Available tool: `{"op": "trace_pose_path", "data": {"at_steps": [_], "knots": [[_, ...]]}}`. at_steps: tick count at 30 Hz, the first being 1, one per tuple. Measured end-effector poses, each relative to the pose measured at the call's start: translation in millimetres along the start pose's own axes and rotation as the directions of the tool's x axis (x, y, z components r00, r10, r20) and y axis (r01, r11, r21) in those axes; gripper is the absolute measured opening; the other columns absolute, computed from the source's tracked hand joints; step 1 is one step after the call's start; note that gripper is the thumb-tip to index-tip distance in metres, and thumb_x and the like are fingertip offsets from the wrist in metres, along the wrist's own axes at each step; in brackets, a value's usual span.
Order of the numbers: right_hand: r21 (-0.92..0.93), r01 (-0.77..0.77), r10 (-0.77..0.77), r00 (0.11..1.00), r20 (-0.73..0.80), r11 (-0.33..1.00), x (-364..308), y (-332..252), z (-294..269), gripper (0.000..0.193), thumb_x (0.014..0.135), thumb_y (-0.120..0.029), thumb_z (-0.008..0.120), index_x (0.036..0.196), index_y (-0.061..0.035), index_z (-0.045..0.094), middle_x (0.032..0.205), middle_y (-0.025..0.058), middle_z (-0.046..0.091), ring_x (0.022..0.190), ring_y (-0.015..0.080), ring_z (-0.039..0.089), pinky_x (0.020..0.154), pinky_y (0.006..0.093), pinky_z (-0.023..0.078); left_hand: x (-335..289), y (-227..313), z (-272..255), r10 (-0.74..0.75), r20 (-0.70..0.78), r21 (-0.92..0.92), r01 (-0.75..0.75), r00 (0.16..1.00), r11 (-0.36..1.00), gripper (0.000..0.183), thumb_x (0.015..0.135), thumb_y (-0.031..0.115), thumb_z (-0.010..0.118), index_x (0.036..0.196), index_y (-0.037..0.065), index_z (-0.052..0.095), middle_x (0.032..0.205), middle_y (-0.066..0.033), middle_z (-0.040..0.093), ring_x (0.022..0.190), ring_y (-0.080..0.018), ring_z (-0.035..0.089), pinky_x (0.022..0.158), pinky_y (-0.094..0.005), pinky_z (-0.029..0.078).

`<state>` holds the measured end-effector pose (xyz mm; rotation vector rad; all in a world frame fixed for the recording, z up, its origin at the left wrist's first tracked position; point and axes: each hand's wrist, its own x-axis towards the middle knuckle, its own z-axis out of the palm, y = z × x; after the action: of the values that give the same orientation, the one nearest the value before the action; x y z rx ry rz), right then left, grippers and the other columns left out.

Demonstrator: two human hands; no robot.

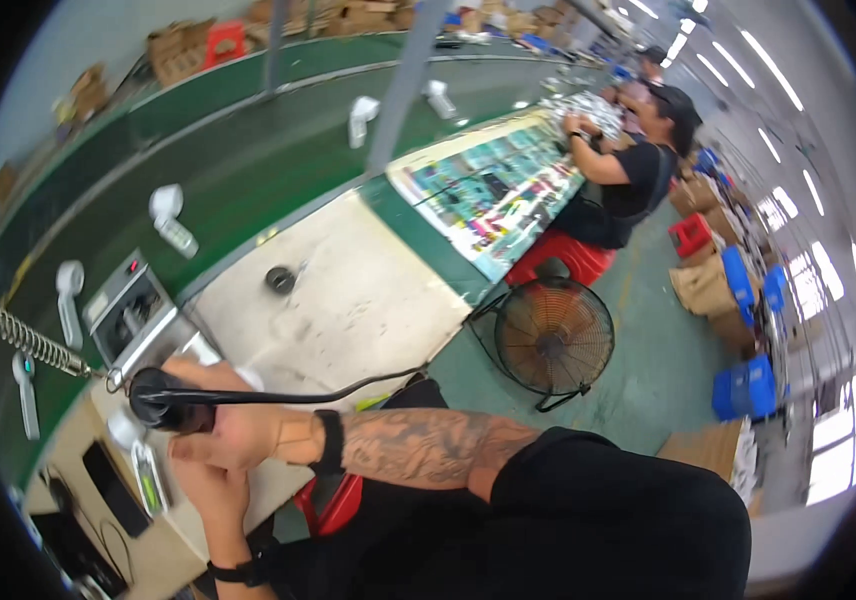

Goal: Using an electric screwdriver and assembly jig to assemble components of small portable white fans on a manufacturing line.

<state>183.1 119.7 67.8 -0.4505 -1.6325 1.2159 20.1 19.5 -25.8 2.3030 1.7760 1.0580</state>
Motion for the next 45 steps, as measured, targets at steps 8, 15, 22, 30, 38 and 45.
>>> {"op": "trace_pose_path", "data": {"at_steps": [8, 15, 22, 30, 38, 45], "knots": [[0.132, 0.035, -0.013, 0.987, -0.159, 0.991, -13, -22, -32, 0.072, 0.097, -0.049, 0.08, 0.144, 0.0003, 0.059, 0.113, 0.0102, 0.066, 0.101, 0.0215, 0.058, 0.094, 0.0375, 0.051, 32, 59, -3, -0.167, 0.121, -0.105, 0.18, 0.978, 0.978, 0.047, 0.095, 0.017, 0.076, 0.136, -0.005, 0.064, 0.141, -0.0279, 0.063, 0.131, -0.0496, 0.057, 0.112, -0.0514, 0.044], [0.337, 0.124, -0.048, 0.973, -0.226, 0.933, -29, -65, -37, 0.065, 0.098, -0.02, 0.079, 0.152, 0.0046, 0.052, 0.13, 0.0077, 0.062, 0.119, 0.0153, 0.055, 0.108, 0.0325, 0.048, 12, 63, -26, -0.132, 0.117, 0.027, 0.13, 0.984, 0.991, 0.042, 0.09, 0.019, 0.083, 0.125, 0.0, 0.072, 0.128, -0.0253, 0.069, 0.122, -0.0462, 0.064, 0.106, -0.0503, 0.05], [0.22, 0.117, -0.038, 0.942, -0.332, 0.968, -81, -80, -138, 0.07, 0.1, -0.064, 0.072, 0.131, -0.0025, 0.057, 0.076, -0.001, 0.06, 0.064, 0.01, 0.055, 0.057, 0.0272, 0.043, 26, 79, -16, 0.001, -0.067, 0.156, 0.01, 0.998, 0.988, 0.047, 0.073, 0.023, 0.099, 0.108, 0.009, 0.071, 0.096, -0.0118, 0.072, 0.087, -0.0358, 0.067, 0.076, -0.0477, 0.051], [0.096, -0.035, 0.07, 0.914, -0.4, 0.995, -101, -60, -139, 0.086, 0.091, -0.073, 0.077, 0.128, -0.0002, 0.051, 0.074, 0.0046, 0.059, 0.063, 0.0136, 0.056, 0.059, 0.028, 0.046, 8, 54, -24, 0.009, -0.148, 0.184, 0.019, 0.989, 0.983, 0.042, 0.071, 0.02, 0.099, 0.103, 0.009, 0.073, 0.089, -0.0065, 0.071, 0.081, -0.0306, 0.066, 0.073, -0.0433, 0.049], [0.02, -0.125, 0.119, 0.867, -0.484, 0.992, -116, -53, -161, 0.088, 0.084, -0.078, 0.08, 0.125, -0.0059, 0.049, 0.072, 0.0011, 0.056, 0.063, 0.0121, 0.055, 0.059, 0.0274, 0.045, -15, 5, -71, -0.404, -0.423, -0.206, 0.348, 0.811, 0.915, 0.041, 0.093, 0.015, 0.086, 0.122, 0.0, 0.061, 0.091, -0.0156, 0.073, 0.071, -0.0179, 0.071, 0.063, -0.0331, 0.056], [-0.037, -0.167, 0.125, 0.851, -0.51, 0.985, -111, -50, -186, 0.09, 0.083, -0.074, 0.084, 0.127, -0.0049, 0.047, 0.075, 0.0017, 0.055, 0.064, 0.0133, 0.056, 0.057, 0.028, 0.045, 71, -164, -142, -0.842, -0.217, -0.474, 0.701, 0.493, 0.533, 0.039, 0.108, 0.03, 0.063, 0.132, 0.001, 0.052, 0.089, -0.0103, 0.072, 0.063, -0.0151, 0.066, 0.048, -0.0317, 0.051]]}}
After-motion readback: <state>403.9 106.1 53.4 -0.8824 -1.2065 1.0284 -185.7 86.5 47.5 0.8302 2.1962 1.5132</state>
